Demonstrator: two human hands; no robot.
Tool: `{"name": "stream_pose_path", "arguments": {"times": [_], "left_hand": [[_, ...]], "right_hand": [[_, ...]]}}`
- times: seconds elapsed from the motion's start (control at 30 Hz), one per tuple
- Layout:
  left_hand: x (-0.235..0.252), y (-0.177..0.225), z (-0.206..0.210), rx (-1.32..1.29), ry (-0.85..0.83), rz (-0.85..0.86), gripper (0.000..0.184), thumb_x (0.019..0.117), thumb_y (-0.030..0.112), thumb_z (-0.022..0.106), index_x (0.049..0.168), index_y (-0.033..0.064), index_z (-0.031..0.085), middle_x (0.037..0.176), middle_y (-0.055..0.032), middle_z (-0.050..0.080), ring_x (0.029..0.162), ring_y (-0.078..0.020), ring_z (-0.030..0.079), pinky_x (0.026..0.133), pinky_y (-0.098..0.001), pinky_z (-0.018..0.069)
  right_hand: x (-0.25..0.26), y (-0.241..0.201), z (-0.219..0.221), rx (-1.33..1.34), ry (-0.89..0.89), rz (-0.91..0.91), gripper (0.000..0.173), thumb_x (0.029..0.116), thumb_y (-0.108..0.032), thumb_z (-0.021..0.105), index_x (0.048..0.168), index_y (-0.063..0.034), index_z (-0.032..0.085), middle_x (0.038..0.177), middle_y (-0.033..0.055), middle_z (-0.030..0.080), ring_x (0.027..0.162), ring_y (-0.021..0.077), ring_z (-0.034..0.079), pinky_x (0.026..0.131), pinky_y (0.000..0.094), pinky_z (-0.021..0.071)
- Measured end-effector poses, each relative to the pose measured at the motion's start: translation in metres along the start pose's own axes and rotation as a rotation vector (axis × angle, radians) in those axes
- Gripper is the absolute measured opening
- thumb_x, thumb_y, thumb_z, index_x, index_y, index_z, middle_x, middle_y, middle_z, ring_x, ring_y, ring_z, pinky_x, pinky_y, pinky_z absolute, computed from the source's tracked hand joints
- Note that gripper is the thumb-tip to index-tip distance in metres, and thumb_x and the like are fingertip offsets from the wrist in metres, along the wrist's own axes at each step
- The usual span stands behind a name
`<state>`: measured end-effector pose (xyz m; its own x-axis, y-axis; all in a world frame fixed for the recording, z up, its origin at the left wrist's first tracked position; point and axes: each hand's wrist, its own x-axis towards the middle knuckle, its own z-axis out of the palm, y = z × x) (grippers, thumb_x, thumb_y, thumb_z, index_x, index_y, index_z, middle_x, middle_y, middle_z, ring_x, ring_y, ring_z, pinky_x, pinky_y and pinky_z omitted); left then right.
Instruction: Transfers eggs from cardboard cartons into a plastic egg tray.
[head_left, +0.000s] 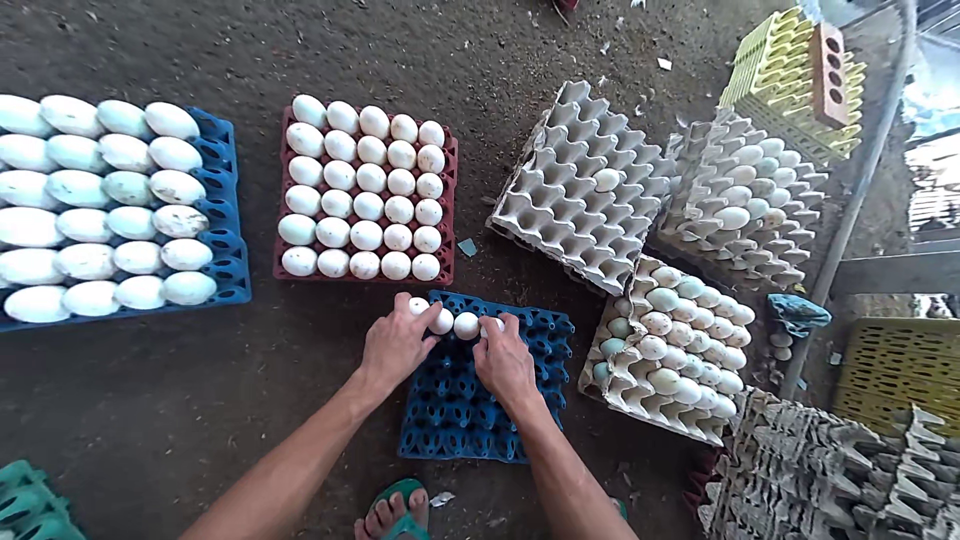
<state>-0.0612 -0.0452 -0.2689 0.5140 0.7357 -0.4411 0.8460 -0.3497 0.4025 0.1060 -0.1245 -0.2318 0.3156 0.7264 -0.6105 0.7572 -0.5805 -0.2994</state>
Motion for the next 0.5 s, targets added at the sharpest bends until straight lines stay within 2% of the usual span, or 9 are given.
{"name": "stream_pose_path", "arguments": {"times": [0.1,0.17,0.23,0.33,0.5], "left_hand": [[0.003,0.003,-0.005,0.019,-0.043,-0.022,0.052,0.0934,0.034,0.074,0.143,0.0281,0.061,0.145,-0.0309,0.045,0.097,-0.0454,0.067,0.079,-0.0579,0.0552],[0.004,0.002,-0.005,0.024,-0.030,-0.017,0.050,0.0920,0.037,0.075,0.140,0.0280,0.063,0.144,-0.0309,0.046,0.097,-0.0456,0.067,0.078,-0.0585,0.0554],[0.004,0.000,-0.003,0.026,0.000,0.002,0.049,0.0901,0.038,0.077,0.136,0.0265,0.066,0.143,-0.0318,0.048,0.095,-0.0463,0.068,0.075,-0.0590,0.0555],[0.005,-0.003,0.001,0.027,0.033,0.028,0.048,0.0882,0.037,0.079,0.134,0.0253,0.068,0.141,-0.0322,0.049,0.094,-0.0470,0.068,0.073,-0.0597,0.0555],[0.005,-0.004,0.002,0.018,0.026,0.026,0.049,0.0882,0.037,0.079,0.135,0.0264,0.067,0.141,-0.0317,0.049,0.094,-0.0463,0.068,0.072,-0.0589,0.0559]], "right_hand": [[0.002,-0.010,-0.006,-0.064,-0.082,0.030,0.047,0.0980,-0.019,0.055,0.145,-0.0190,0.053,0.153,0.0207,0.042,0.118,0.0380,0.062,0.082,0.0496,0.0576],[0.004,-0.016,-0.006,-0.085,-0.107,0.046,0.060,0.0962,-0.028,0.060,0.154,-0.0277,0.046,0.154,0.0235,0.039,0.120,0.0411,0.059,0.082,0.0514,0.0573],[0.007,-0.019,-0.001,-0.104,-0.108,0.055,0.064,0.0971,-0.032,0.064,0.157,-0.0342,0.041,0.156,0.0274,0.035,0.123,0.0457,0.056,0.082,0.0526,0.0577],[0.010,-0.021,0.007,-0.101,-0.072,0.080,0.059,0.0982,-0.029,0.063,0.154,-0.0361,0.044,0.155,0.0282,0.035,0.123,0.0467,0.055,0.080,0.0515,0.0586],[0.010,-0.019,0.009,-0.050,-0.057,0.087,0.060,0.0980,-0.021,0.063,0.154,-0.0330,0.045,0.156,0.0278,0.033,0.124,0.0457,0.054,0.082,0.0490,0.0590]]}}
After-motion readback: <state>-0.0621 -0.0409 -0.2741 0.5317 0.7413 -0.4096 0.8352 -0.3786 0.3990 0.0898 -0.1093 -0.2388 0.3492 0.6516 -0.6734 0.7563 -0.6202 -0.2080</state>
